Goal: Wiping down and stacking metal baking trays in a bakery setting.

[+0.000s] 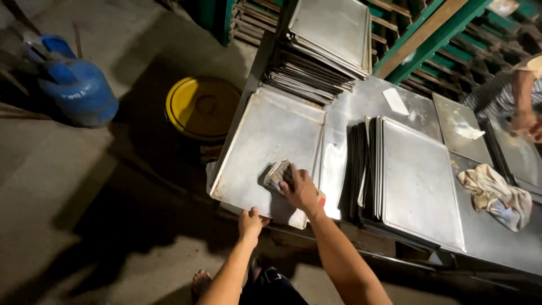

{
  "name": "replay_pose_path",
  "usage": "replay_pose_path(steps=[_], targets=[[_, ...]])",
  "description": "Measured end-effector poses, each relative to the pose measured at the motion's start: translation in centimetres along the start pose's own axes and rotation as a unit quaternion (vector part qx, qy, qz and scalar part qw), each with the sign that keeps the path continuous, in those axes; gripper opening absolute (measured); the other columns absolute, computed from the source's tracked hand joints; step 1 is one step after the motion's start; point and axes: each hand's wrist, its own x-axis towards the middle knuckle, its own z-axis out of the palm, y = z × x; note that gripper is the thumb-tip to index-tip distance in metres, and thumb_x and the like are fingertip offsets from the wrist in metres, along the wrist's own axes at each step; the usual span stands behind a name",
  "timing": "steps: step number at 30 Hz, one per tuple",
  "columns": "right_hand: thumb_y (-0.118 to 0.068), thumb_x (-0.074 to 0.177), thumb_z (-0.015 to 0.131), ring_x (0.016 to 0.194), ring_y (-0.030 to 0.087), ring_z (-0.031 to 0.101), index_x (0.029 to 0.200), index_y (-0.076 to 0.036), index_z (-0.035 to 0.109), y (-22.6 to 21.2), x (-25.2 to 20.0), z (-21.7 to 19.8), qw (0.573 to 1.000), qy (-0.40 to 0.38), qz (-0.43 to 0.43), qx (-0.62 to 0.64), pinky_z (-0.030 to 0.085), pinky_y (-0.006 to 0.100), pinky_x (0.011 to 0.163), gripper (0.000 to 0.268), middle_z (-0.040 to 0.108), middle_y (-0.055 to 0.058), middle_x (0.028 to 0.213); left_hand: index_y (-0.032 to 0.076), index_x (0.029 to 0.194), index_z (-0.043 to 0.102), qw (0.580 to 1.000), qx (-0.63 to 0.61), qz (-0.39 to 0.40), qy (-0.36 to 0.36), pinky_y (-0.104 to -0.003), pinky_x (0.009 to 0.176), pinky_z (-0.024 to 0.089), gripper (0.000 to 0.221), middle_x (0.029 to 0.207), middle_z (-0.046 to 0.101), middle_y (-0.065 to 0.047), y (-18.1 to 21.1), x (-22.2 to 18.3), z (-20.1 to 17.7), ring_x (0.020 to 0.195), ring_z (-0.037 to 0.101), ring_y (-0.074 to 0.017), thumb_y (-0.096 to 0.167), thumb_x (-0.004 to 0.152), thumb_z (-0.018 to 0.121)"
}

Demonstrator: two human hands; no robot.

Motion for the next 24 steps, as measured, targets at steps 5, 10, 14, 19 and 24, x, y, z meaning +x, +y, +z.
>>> replay_pose_path(steps=[5,10,14,19,24], targets=[[-0.05,0.097,0.055,0.108,0.035,0.058,0.158,-0.026,0.033,-9.7,-6.2,-1.2,0.984,-0.053,-0.029,-0.17,0.05,0.051,0.088,0.069,0.055,0.017,0.126,-0.003,0.122,0.062,0.994,0.05,0.102,0.002,-0.039,0.075,0.06,0.031,0.112,0.07,-0.019,-1.8,-0.1,-0.6,0.099,0.068,-0.0321,0.023,0.106,0.054],[-0.04,0.09,0.065,0.104,0.035,0.056,0.151,-0.021,0.045,-7.0,-6.5,1.7,0.976,0.055,-0.118,-0.177,0.043,0.051,0.082,0.066,0.059,0.016,0.118,0.006,0.141,0.054,0.955,0.212,0.194,0.068,-0.038,0.092,0.049,0.037,0.132,0.065,-0.015,-2.3,-1.4,-0.9,0.118,0.062,-0.0287,0.025,0.11,0.054],[-0.036,0.094,0.066,0.1,0.033,0.057,0.147,-0.022,0.053,-4.4,-3.3,1.6,0.985,0.016,-0.121,-0.124,0.043,0.049,0.083,0.057,0.06,0.013,0.11,0.008,0.142,0.048,0.994,0.009,0.108,-0.004,-0.041,0.082,0.063,0.041,0.131,0.062,-0.014,-0.3,-3.5,0.0,0.115,0.062,-0.0297,0.021,0.103,0.049],[-0.034,0.093,0.066,0.099,0.033,0.057,0.144,-0.023,0.057,-0.2,4.9,1.0,0.98,0.03,-0.167,-0.107,0.043,0.048,0.084,0.053,0.06,0.014,0.109,0.003,0.139,0.047,0.995,-0.015,0.095,0.001,-0.046,0.079,0.066,0.041,0.132,0.059,-0.015,-0.2,-3.7,-0.3,0.109,0.067,-0.0312,0.023,0.102,0.047],[-0.036,0.091,0.069,0.099,0.034,0.057,0.142,-0.025,0.058,4.4,16.1,-0.6,0.978,0.061,-0.175,-0.094,0.044,0.049,0.087,0.053,0.059,0.014,0.106,0.004,0.141,0.05,0.997,0.015,0.023,0.071,-0.046,0.082,0.061,0.048,0.134,0.059,-0.018,-4.7,-1.9,-2.5,0.111,0.063,-0.0297,0.027,0.099,0.053]])
